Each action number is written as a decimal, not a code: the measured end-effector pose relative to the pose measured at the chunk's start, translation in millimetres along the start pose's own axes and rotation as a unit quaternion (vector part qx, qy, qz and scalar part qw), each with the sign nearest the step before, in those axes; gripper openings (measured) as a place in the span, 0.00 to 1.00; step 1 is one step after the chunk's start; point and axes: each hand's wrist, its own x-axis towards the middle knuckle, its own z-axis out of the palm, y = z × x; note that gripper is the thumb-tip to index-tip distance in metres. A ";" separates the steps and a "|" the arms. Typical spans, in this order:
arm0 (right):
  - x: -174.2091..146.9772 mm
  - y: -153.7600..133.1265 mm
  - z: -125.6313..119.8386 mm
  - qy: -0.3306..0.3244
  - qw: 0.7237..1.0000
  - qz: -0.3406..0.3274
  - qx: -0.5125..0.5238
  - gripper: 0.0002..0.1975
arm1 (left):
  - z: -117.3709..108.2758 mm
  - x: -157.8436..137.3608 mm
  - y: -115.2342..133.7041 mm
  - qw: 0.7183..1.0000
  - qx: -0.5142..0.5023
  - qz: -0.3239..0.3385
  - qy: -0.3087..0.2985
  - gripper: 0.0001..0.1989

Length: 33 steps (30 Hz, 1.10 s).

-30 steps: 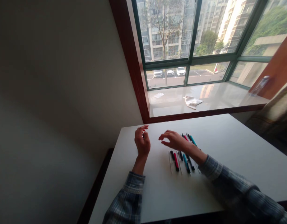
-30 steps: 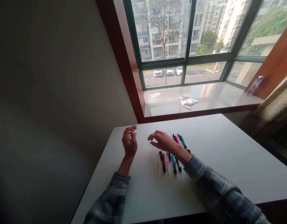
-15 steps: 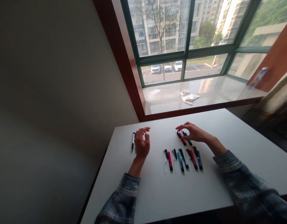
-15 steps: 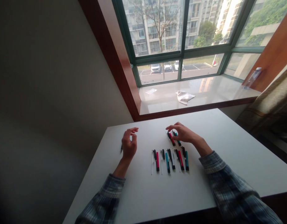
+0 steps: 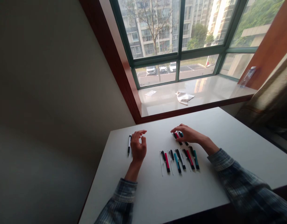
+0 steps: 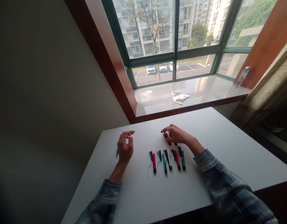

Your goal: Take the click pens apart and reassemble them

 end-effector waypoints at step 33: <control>9.5 7.4 17.6 0.210 0.974 0.034 -0.083 0.09 | 16.7 -12.9 16.7 0.977 -0.101 -0.088 -0.165 0.06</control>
